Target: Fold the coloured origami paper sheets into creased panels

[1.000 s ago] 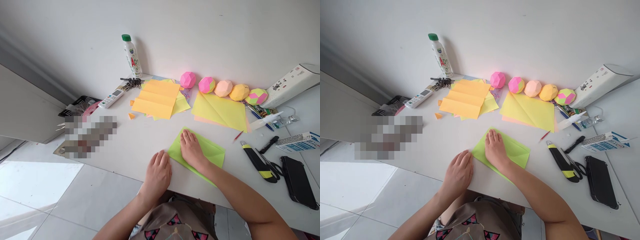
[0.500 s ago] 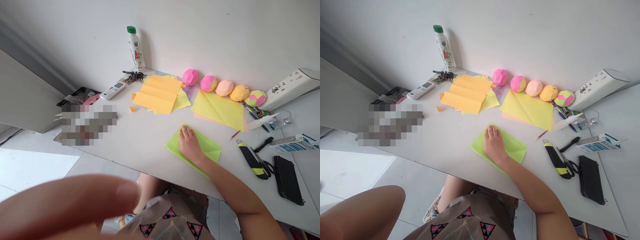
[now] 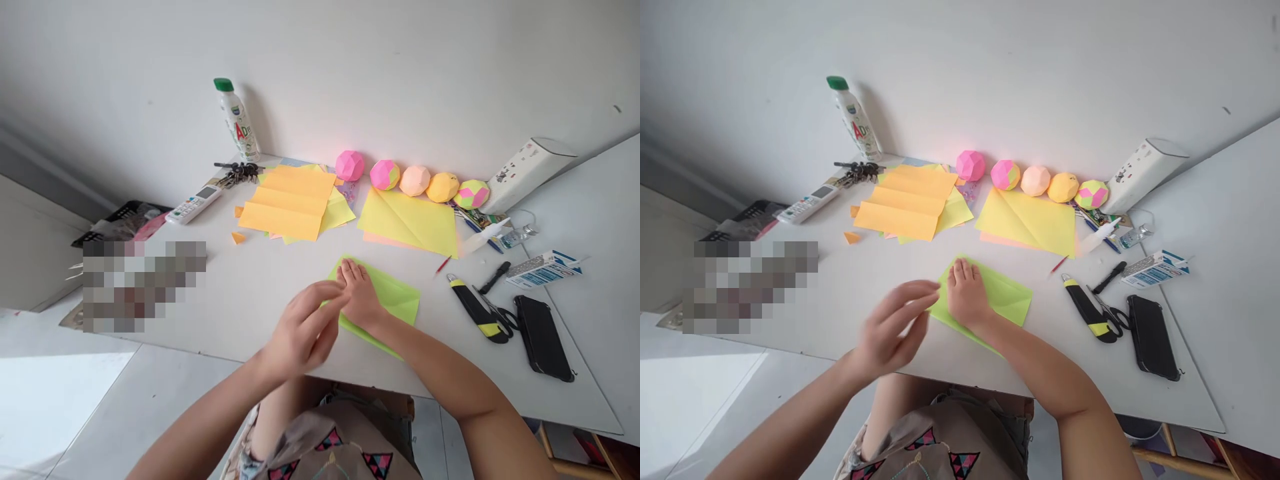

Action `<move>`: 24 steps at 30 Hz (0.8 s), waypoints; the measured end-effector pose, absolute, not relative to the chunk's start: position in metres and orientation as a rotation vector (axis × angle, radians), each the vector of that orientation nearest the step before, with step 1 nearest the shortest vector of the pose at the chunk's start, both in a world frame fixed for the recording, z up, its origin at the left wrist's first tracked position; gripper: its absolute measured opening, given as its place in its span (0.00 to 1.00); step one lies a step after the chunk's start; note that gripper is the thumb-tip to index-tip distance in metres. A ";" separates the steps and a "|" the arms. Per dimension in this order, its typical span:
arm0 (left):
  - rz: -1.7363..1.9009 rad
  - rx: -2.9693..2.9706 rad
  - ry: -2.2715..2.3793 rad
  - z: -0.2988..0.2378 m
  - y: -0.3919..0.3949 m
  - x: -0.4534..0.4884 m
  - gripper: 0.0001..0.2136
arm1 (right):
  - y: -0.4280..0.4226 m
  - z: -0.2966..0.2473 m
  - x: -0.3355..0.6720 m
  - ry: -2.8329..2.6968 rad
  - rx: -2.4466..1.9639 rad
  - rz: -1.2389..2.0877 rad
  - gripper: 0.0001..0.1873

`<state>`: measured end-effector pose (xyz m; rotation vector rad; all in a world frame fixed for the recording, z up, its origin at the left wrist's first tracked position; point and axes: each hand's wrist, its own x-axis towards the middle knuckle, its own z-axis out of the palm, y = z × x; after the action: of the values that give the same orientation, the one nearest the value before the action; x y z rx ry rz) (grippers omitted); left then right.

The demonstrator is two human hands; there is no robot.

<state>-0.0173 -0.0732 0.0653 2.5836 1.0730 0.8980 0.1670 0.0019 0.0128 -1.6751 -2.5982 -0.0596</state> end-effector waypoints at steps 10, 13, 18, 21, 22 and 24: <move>0.432 2.905 1.128 -0.006 -0.018 0.008 0.27 | 0.002 0.014 0.173 -2.430 -1.531 0.012 0.21; 0.425 2.948 1.235 -0.003 -0.034 0.006 0.26 | 0.005 0.031 0.187 -2.381 -1.458 0.069 0.19; 0.438 2.945 1.466 0.001 -0.071 0.005 0.26 | -0.018 0.064 0.247 -2.110 -1.557 0.107 0.16; 0.368 2.991 1.515 0.007 -0.091 0.003 0.24 | -0.055 0.062 0.284 -1.834 -1.638 0.219 0.14; 0.343 3.007 1.509 0.011 -0.095 0.003 0.24 | -0.068 0.058 0.293 -1.705 -1.646 0.295 0.14; 0.287 3.032 1.479 0.021 -0.097 0.003 0.22 | -0.092 0.048 0.305 -1.535 -1.652 0.399 0.13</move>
<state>0.0035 -0.0965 0.0208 3.0322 1.4788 0.2872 0.3045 -0.0916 0.0481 -1.6524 -1.5355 0.3995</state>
